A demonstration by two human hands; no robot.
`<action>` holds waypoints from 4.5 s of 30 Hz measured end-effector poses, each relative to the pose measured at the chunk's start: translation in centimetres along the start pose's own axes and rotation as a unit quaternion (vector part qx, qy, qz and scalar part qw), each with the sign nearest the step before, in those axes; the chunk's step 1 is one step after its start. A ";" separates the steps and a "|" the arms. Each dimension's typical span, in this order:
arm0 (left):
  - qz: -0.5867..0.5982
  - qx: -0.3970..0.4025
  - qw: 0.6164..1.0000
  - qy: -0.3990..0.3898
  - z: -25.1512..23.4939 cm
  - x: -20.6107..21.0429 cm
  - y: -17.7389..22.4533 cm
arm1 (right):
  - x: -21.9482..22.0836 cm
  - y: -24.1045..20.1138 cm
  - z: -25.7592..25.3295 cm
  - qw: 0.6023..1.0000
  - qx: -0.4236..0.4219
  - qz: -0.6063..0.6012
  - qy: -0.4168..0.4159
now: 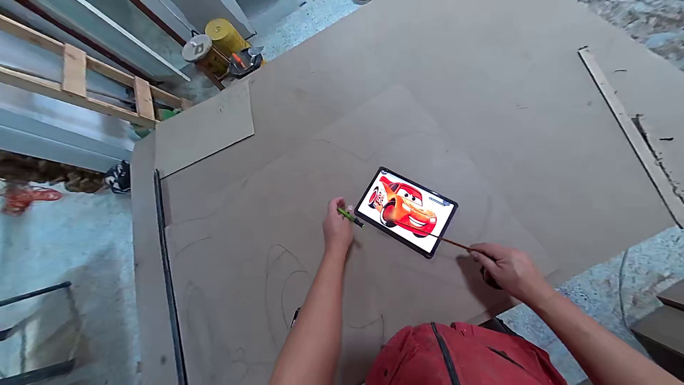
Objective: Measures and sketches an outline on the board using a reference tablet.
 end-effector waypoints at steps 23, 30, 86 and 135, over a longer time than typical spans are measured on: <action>-0.115 0.178 0.972 -0.099 4.3 5.6 3.7 | -0.5 3.8 -5.4 0.991 -0.133 0.020 0.003; -0.200 0.266 0.935 -0.124 3.3 6.9 4.5 | -1.4 3.5 -5.4 0.986 -0.163 0.038 0.012; 0.163 0.065 0.984 0.019 3.9 7.5 2.1 | -2.8 4.3 -7.7 0.989 -0.117 0.089 0.001; 0.155 0.056 0.986 0.016 3.1 7.8 2.4 | -3.2 4.6 -8.6 0.991 -0.113 0.074 0.011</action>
Point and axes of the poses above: each hand's wrist, its own z-axis away from the middle knuckle, its own x-axis out of the palm, y = z × x, the point moved 6 cm from there along -z, towards the middle knuckle, and after that the axes turned 3 degrees about -y, right-handed, at the moved point
